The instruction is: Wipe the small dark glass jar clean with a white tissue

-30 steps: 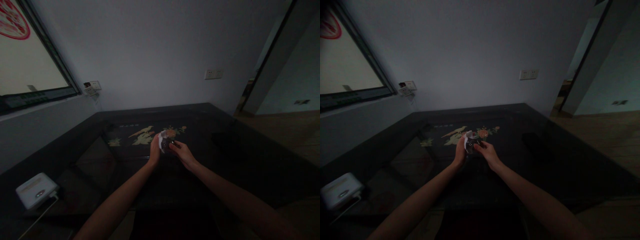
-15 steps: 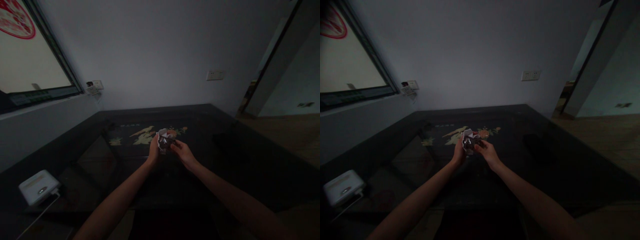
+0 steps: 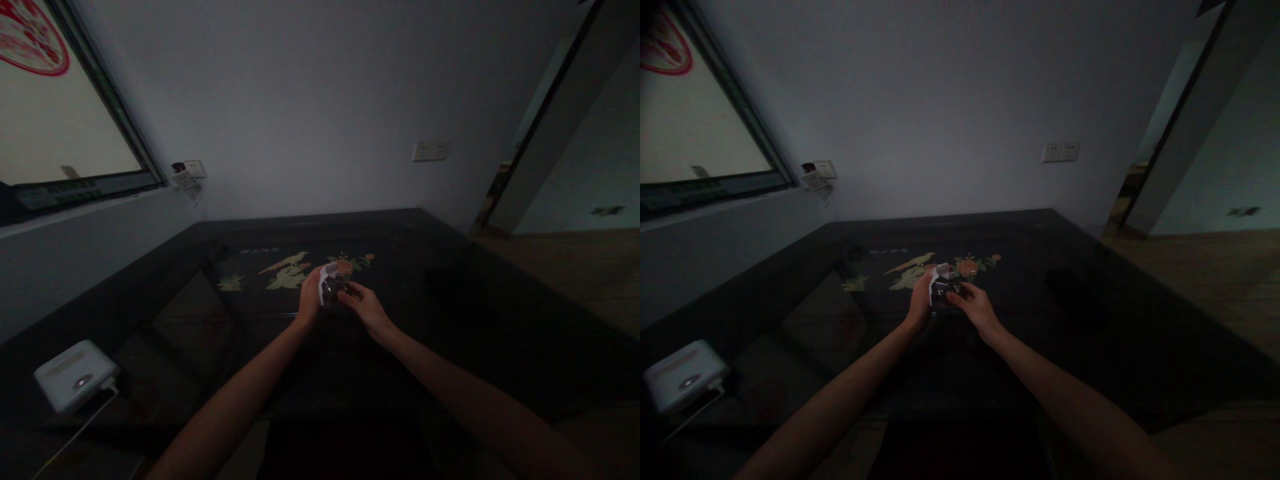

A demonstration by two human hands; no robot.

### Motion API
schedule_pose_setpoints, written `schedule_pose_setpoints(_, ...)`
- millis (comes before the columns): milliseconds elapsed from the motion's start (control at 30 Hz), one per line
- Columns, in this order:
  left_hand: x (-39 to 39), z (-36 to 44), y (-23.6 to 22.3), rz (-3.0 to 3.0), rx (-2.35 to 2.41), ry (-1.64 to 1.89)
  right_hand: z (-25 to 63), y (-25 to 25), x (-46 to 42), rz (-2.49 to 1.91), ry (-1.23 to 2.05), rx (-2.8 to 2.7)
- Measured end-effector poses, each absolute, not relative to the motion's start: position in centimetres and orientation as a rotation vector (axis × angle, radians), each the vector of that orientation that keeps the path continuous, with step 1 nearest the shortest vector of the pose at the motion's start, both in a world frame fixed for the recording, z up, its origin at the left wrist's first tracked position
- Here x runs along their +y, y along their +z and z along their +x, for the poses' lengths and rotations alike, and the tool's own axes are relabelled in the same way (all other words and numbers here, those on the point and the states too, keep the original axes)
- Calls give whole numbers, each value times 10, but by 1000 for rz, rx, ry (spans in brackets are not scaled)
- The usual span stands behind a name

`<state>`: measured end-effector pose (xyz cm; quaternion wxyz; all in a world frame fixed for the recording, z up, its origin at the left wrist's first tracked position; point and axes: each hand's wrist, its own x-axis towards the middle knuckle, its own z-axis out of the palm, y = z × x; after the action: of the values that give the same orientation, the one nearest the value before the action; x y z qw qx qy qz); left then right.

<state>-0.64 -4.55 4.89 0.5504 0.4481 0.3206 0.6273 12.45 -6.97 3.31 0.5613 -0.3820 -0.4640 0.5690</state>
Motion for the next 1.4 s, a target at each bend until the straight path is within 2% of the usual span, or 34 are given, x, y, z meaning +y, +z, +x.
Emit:
schedule_pose_setpoints(333,-38,-3,45,789,632,1272,124,38,-70,-816,1355,-1114)
schedule_pose_setpoints(567,-47,-1,48,845,689,1423,124,36,-69,-814,1345,-1129)
schedule_pose_setpoints(800,-57,-8,47,1546,901,1634,125,39,-72,-860,1318,-1138)
schedule_pose_setpoints(1000,-54,-9,44,1993,869,1699,123,35,-70,-854,1323,-1091)
schedule_pose_setpoints(1100,-53,-8,46,1867,859,1675,123,33,-69,-885,1313,-1071)
schedule_pose_setpoints(1267,-45,-6,44,1109,841,1495,126,36,-71,-911,1334,-1091)
schedule_pose_setpoints(1400,-37,-4,39,935,803,1402,126,37,-71,-915,1319,-1113)
